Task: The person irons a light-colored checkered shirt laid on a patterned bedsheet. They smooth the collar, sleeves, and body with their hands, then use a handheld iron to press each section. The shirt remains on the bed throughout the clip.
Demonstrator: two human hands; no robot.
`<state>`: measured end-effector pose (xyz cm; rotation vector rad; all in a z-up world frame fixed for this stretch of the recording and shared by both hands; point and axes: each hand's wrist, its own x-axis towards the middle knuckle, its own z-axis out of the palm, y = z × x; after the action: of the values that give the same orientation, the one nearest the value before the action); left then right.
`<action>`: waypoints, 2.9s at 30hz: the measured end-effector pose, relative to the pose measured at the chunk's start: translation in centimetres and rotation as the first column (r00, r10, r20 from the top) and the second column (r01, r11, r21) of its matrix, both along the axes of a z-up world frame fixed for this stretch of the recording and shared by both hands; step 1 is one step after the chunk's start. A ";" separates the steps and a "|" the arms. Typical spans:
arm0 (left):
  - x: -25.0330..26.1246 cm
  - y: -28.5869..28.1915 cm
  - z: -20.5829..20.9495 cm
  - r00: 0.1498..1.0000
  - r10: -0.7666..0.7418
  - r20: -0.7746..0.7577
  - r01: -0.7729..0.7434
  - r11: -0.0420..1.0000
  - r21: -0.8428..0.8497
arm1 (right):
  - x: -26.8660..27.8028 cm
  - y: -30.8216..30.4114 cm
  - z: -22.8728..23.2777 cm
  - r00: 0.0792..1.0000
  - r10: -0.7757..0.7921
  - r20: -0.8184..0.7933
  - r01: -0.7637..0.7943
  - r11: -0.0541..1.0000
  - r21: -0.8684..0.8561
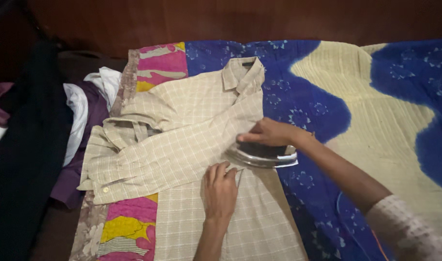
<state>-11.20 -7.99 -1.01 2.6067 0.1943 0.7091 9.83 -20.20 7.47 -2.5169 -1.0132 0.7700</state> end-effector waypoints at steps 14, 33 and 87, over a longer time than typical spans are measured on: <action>-5.6 11.4 -0.7 1.000 0.007 -0.022 -0.002 0.978 0.207 | -3.9 2.4 2.2 0.989 0.151 -0.002 -0.151 0.987 -0.053; -13.1 19.1 -0.6 0.705 0.672 0.224 -0.652 0.740 -0.166 | -9.0 10.5 2.8 0.938 0.319 0.134 -0.314 0.948 -0.062; -11.6 26.5 0.5 0.740 0.672 -0.009 -0.595 0.649 -0.474 | -14.0 17.1 1.9 0.944 0.202 0.262 -0.206 0.978 -0.013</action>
<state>-22.78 18.47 -0.56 1.9771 1.1356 0.9673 -4.13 -3.14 9.33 -2.5756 -1.3802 0.4861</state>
